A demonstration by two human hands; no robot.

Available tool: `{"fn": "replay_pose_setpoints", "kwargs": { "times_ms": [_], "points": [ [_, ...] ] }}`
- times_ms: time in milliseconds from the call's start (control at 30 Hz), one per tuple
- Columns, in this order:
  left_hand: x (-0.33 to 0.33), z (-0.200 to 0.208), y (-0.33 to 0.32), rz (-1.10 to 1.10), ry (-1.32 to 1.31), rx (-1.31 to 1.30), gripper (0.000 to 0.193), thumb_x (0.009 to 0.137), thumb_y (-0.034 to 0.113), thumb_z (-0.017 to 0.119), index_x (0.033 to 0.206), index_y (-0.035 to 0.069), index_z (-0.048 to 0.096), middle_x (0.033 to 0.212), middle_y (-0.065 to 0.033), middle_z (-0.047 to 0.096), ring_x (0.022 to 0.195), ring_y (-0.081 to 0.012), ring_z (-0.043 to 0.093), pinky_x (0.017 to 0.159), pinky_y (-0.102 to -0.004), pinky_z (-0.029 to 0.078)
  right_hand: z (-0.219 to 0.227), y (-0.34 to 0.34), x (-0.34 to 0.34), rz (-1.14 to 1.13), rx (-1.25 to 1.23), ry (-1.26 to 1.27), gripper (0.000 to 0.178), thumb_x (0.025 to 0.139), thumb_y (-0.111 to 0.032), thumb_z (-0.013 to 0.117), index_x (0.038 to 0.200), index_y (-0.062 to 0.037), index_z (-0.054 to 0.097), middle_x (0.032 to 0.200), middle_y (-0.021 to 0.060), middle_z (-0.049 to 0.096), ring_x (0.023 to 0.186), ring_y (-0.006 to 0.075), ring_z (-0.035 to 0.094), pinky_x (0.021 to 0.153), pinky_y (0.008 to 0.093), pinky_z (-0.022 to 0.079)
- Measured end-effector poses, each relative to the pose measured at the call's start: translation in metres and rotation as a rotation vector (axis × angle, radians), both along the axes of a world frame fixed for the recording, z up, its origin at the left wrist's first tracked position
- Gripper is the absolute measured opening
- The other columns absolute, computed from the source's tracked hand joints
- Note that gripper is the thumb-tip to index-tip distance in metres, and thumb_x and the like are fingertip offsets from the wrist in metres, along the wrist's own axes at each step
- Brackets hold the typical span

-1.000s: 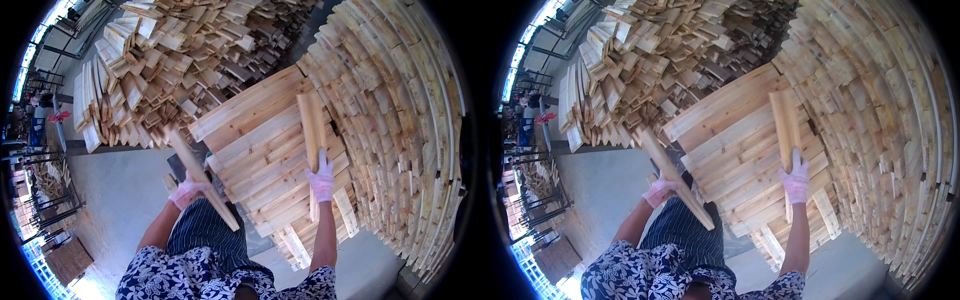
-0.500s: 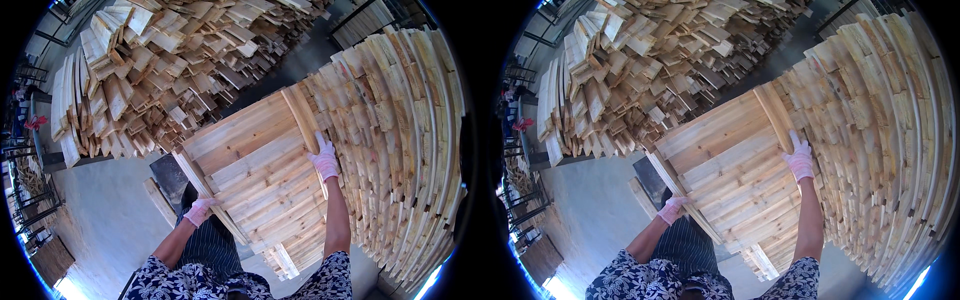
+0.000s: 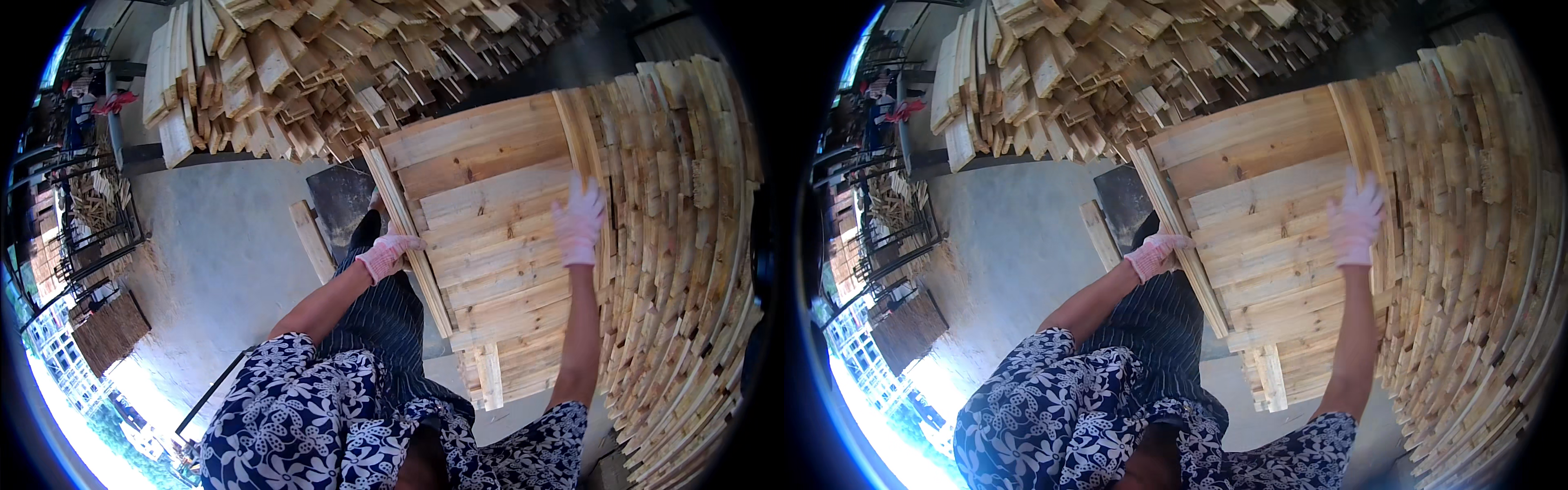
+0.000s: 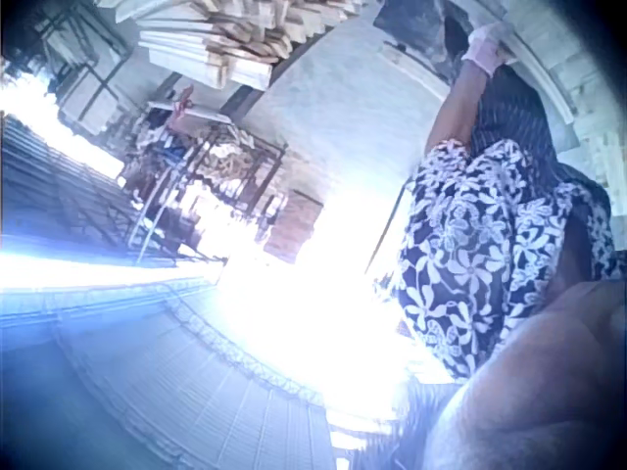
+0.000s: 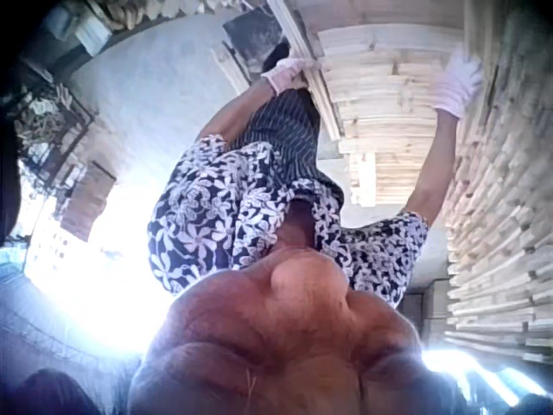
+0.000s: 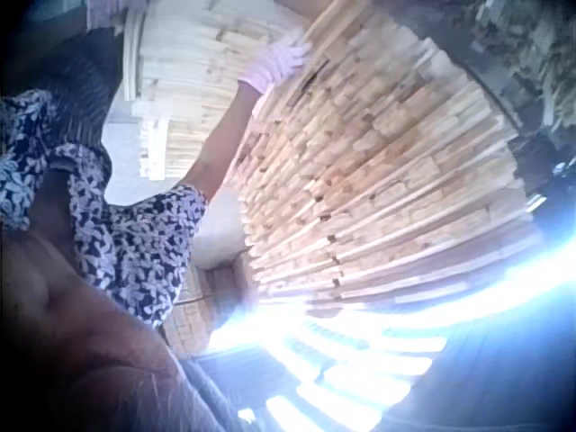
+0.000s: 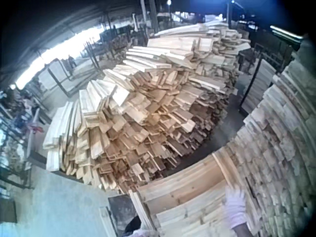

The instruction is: The person repeatedly picks up bundles of wooden planks from a pile and places them onto a growing stack. The person wears pink gloves and handles the wood by hand, arranging the planks in a neat pile within a warehouse setting.

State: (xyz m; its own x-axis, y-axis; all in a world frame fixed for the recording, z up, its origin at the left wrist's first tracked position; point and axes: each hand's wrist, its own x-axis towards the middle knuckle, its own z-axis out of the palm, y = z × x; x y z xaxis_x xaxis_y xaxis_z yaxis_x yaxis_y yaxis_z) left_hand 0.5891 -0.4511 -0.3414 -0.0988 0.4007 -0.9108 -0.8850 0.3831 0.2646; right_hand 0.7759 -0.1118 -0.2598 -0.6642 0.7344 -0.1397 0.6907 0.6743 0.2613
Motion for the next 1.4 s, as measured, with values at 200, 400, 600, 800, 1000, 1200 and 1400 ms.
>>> {"fn": "replay_pose_setpoints", "kwargs": {
  "times_ms": [200, 400, 600, 800, 1000, 1200, 1400],
  "points": [
    [-0.002, 0.05, -0.029, 0.094, -0.16, 0.217, 0.046, 0.08, -0.001, 0.073, 0.123, 0.011, 0.059, 0.096, -0.005, 0.069, 0.093, -0.0215, 0.07, 0.087, -0.0453, 0.058, 0.032, -0.26, 0.027, -0.059, -1.208, 0.315, 0.105, 0.075, -0.045, 0.083, 0.159, -0.0087, 0.031, 0.151, 0.0312, 0.037, 0.141, 0.0451, 0.038, 0.117, 0.0464, 0.034],
    [0.004, 0.067, 0.013, -0.118, 0.0, 0.284, 0.043, 0.078, 0.015, 0.081, 0.116, 0.006, 0.065, 0.095, -0.0106, 0.071, 0.084, -0.0199, 0.067, 0.077, -0.0376, 0.056, 0.033, -0.273, 0.032, -0.264, -0.932, 0.337, 0.104, 0.074, -0.039, 0.083, 0.16, -0.0184, 0.028, 0.143, 0.0337, 0.039, 0.132, 0.0504, 0.043, 0.113, 0.0501, 0.036],
    [-0.027, 0.052, -0.067, -0.183, 0.266, 0.399, 0.075, 0.089, 0.027, 0.072, 0.153, 0.01, 0.036, 0.114, -0.012, 0.065, 0.093, -0.0213, 0.063, 0.074, -0.0392, 0.053, -0.025, -0.265, 0.035, -0.114, -0.439, 0.092, 0.095, 0.082, -0.047, 0.076, 0.16, -0.0218, 0.027, 0.145, 0.0321, 0.038, 0.126, 0.048, 0.048, 0.103, 0.0544, 0.042],
    [-0.165, 0.153, -0.129, -0.381, 1.064, -0.087, 0.063, 0.086, 0.024, 0.067, 0.142, 0.001, 0.049, 0.109, -0.0128, 0.069, 0.103, -0.0226, 0.066, 0.09, -0.0337, 0.053, 0.008, -0.251, 0.006, -0.106, -0.565, -0.067, 0.084, 0.085, -0.048, 0.073, 0.154, -0.0157, 0.037, 0.142, 0.0304, 0.042, 0.127, 0.0463, 0.047, 0.102, 0.0543, 0.043],
    [-0.42, 0.209, -0.114, 0.01, 1.839, -0.325, 0.057, 0.088, 0.031, 0.067, 0.139, 0.009, 0.053, 0.13, -0.0216, 0.056, 0.119, -0.0364, 0.059, 0.101, -0.0418, 0.05, 0.015, -0.264, -0.129, 0.151, -0.925, 0.255, 0.064, 0.088, -0.04, 0.069, 0.143, -0.0098, 0.053, 0.123, 0.0241, 0.058, 0.113, 0.0399, 0.059, 0.098, 0.0473, 0.048],
    [-0.587, 0.175, -0.11, 0.116, 1.39, -1.249, 0.072, 0.088, 0.051, 0.063, 0.147, 0.012, 0.047, 0.151, -0.0202, 0.046, 0.131, -0.0388, 0.054, 0.106, -0.0511, 0.046, 0.056, -0.268, -0.383, 0.389, -1.13, 0.546, 0.056, 0.092, -0.03, 0.07, 0.141, -0.0086, 0.054, 0.111, 0.0185, 0.063, 0.102, 0.0327, 0.063, 0.091, 0.0425, 0.052],
    [-0.64, 0.144, -0.124, 0.304, 0.918, -0.899, 0.071, 0.089, 0.06, 0.053, 0.135, 0.007, 0.063, 0.143, -0.0213, 0.057, 0.133, -0.0339, 0.056, 0.108, -0.0446, 0.046, 0.086, -0.254, -0.605, 0.273, -1.134, 0.646, 0.067, 0.093, -0.033, 0.068, 0.15, -0.0073, 0.045, 0.134, 0.0226, 0.058, 0.119, 0.0356, 0.059, 0.103, 0.0409, 0.047]
  ]
}}
